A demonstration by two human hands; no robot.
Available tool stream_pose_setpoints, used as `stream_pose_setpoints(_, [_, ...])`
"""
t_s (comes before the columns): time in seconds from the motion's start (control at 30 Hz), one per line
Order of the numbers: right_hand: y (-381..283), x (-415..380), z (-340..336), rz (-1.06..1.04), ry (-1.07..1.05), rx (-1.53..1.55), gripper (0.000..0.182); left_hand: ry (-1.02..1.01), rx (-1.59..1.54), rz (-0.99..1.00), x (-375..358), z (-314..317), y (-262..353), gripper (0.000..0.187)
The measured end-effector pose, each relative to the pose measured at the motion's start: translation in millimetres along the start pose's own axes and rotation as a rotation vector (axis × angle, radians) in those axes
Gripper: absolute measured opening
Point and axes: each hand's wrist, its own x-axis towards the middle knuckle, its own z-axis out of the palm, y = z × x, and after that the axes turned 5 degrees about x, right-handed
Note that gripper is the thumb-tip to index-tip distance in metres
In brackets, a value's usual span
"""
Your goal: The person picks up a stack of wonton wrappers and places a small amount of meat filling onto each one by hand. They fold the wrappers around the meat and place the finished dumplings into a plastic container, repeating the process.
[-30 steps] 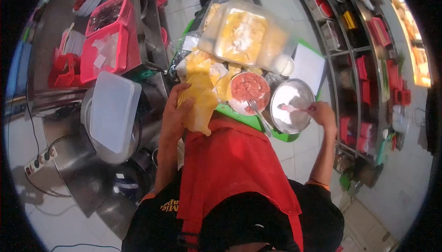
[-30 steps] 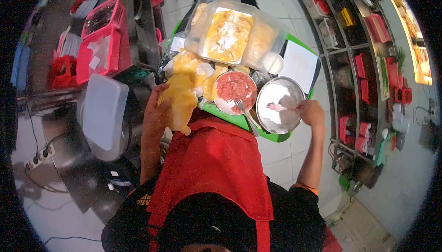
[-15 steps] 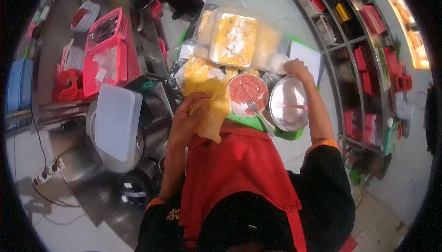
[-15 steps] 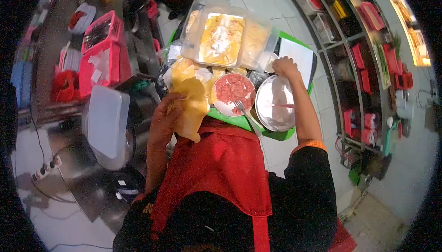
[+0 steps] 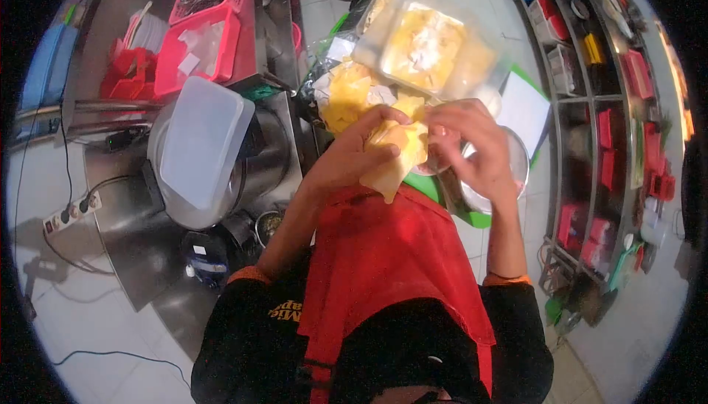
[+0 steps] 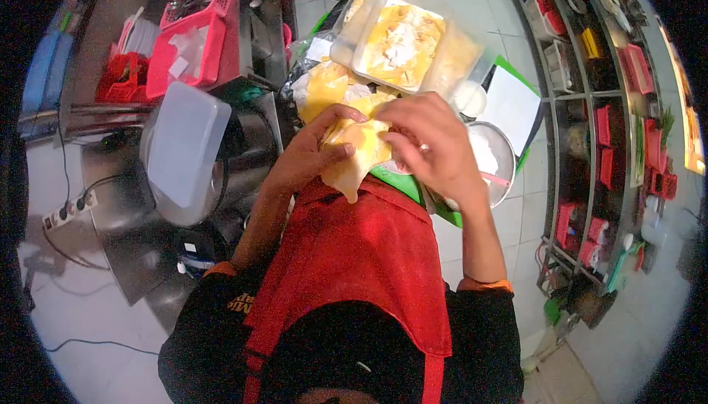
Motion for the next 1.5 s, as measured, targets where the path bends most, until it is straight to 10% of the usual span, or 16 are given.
stream_pose_setpoints(0.3, [9,-6,15,-0.112,0.034,-0.089,0.021,0.029,-0.136,-0.133,-5,9,7,0.029])
stream_pose_setpoints(0.47, [2,-3,25,0.239,0.051,0.335,0.031,0.071,-0.152,-0.164,-9,2,6,0.02])
stream_pose_setpoints(1.03, [-9,1,20,0.102,-0.247,-0.06,0.021,0.111,0.032,-0.041,-7,-4,-2,0.018])
stream_pose_setpoints(1.37, [2,-7,31,0.323,0.251,0.588,0.021,0.151,-0.044,-0.135,-9,-5,-3,0.017])
stream_pose_setpoints(1.5, [-5,0,14,0.011,-0.159,0.027,0.025,0.225,0.146,0.024,-6,-3,1,0.016])
